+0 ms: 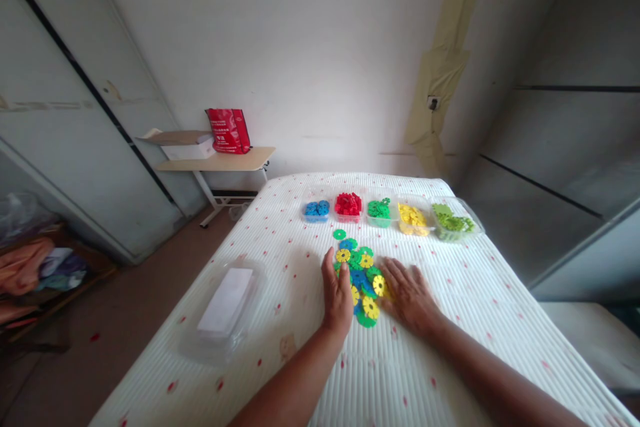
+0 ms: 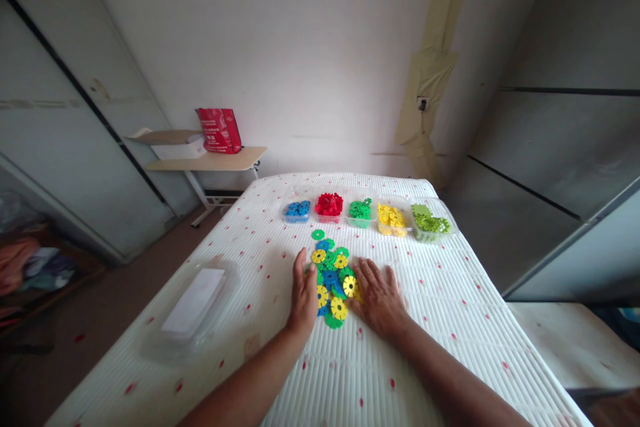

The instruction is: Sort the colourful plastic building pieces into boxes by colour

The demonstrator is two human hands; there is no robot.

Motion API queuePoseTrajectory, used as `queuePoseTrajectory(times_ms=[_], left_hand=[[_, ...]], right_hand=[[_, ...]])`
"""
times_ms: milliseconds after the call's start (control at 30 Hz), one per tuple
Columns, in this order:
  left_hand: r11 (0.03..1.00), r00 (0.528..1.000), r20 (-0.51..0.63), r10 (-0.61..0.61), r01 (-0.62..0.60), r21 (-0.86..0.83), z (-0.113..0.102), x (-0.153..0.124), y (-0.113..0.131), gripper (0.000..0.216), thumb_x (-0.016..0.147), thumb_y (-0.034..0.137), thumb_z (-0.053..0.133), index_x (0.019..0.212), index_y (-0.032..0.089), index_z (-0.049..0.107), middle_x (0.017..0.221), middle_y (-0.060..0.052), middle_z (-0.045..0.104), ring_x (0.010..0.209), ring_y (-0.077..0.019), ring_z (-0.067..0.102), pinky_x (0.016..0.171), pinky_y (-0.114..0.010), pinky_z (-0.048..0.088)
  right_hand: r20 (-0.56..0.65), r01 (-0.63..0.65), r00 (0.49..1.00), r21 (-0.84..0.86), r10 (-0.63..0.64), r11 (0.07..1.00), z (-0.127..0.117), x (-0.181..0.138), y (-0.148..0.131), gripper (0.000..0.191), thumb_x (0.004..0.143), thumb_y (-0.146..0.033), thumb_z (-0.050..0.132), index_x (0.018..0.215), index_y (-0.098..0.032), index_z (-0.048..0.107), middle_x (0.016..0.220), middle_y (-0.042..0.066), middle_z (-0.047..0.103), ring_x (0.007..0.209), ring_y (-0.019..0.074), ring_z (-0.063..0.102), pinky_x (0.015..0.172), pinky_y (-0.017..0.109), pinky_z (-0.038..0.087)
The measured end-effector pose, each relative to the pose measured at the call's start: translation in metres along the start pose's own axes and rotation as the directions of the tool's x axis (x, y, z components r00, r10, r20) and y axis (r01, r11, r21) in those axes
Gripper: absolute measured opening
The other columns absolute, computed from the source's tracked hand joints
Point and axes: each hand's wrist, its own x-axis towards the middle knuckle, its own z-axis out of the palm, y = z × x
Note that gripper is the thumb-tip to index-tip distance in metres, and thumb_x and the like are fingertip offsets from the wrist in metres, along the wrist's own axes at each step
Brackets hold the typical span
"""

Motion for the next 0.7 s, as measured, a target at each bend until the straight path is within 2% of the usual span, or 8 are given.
queuePoseTrajectory(times_ms=[100,167,267,367,433,500,567,700], left_hand=[[0.993,0.996,-0.051,-0.074,0.069,-0.096,-0.008,0.012,-0.005,0.047,0.091,0.036,0.029,0.134,0.017,0.030,0.142,-0.015,0.035,0.131,-0.0199,0.035,0.105,-0.033,0.036],[0.986,0.995,-0.080,-0.067,0.054,-0.159,-0.019,0.023,-0.011,0.043,0.090,0.033,0.034,0.130,0.018,0.035,0.136,-0.015,0.043,0.125,-0.0199,0.043,0.101,-0.034,0.039],[0.986,0.999,-0.040,-0.004,-0.003,-0.168,-0.032,0.038,-0.021,0.032,0.082,0.027,0.046,0.110,0.015,0.053,0.113,-0.013,0.061,0.107,-0.0203,0.057,0.093,-0.034,0.045],[0.999,0.996,0.081,0.035,-0.036,0.014,-0.035,0.052,-0.024,0.021,0.072,0.020,0.055,0.090,0.015,0.063,0.091,-0.008,0.067,0.086,-0.0181,0.062,0.082,-0.031,0.049],[0.976,0.986,0.159,0.042,-0.074,0.203,-0.034,0.062,-0.020,0.025,0.066,0.017,0.058,0.090,0.016,0.066,0.088,-0.005,0.067,0.079,-0.0163,0.061,0.078,-0.029,0.048],[0.924,0.972,0.236,0.020,-0.108,0.367,-0.032,0.073,-0.014,0.030,0.063,0.017,0.061,0.093,0.017,0.067,0.086,-0.004,0.066,0.075,-0.0159,0.060,0.075,-0.028,0.048],[0.868,0.949,0.315,-0.024,-0.137,0.477,-0.028,0.084,-0.006,0.034,0.061,0.022,0.065,0.095,0.018,0.068,0.086,-0.004,0.066,0.077,-0.0177,0.061,0.073,-0.028,0.047],[0.762,0.898,0.435,-0.067,-0.236,0.603,-0.019,0.096,0.009,0.050,0.056,0.026,0.070,0.105,0.019,0.065,0.096,-0.008,0.065,0.087,-0.0233,0.061,0.075,-0.029,0.047]], right_hand=[[-0.007,0.036,0.999,0.215,-0.035,0.976,-0.006,0.019,-0.001,0.062,0.086,-0.048,0.044,0.139,-0.019,0.033,0.143,0.016,0.035,0.132,0.0278,0.030,0.104,0.055,0.025],[-0.035,0.028,0.999,0.388,-0.016,0.921,-0.010,0.022,0.005,0.061,0.084,-0.047,0.048,0.137,-0.019,0.037,0.142,0.014,0.037,0.130,0.0261,0.034,0.104,0.048,0.030],[-0.049,-0.121,0.981,0.601,0.188,0.790,-0.010,0.021,0.018,0.055,0.082,-0.048,0.049,0.128,-0.019,0.047,0.133,0.012,0.048,0.119,0.0247,0.048,0.097,0.042,0.042],[-0.048,-0.270,0.905,0.704,0.424,0.656,-0.010,0.028,0.030,0.048,0.079,-0.050,0.048,0.113,-0.017,0.058,0.112,0.012,0.062,0.097,0.0228,0.061,0.083,0.036,0.050],[-0.053,-0.322,0.861,0.714,0.506,0.622,-0.010,0.036,0.037,0.045,0.077,-0.049,0.048,0.104,-0.016,0.061,0.093,0.010,0.067,0.080,0.0204,0.063,0.074,0.034,0.051],[-0.049,-0.353,0.841,0.705,0.538,0.615,-0.009,0.043,0.040,0.042,0.077,-0.047,0.048,0.099,-0.015,0.062,0.075,0.006,0.067,0.066,0.0179,0.062,0.067,0.032,0.050],[-0.039,-0.359,0.841,0.706,0.540,0.611,-0.007,0.049,0.042,0.040,0.077,-0.046,0.047,0.096,-0.014,0.063,0.067,0.003,0.064,0.060,0.0165,0.060,0.062,0.030,0.049],[-0.062,-0.344,0.855,0.675,0.514,0.653,-0.004,0.051,0.042,0.040,0.077,-0.045,0.045,0.093,-0.014,0.064,0.075,0.005,0.067,0.063,0.0165,0.060,0.062,0.029,0.048]])
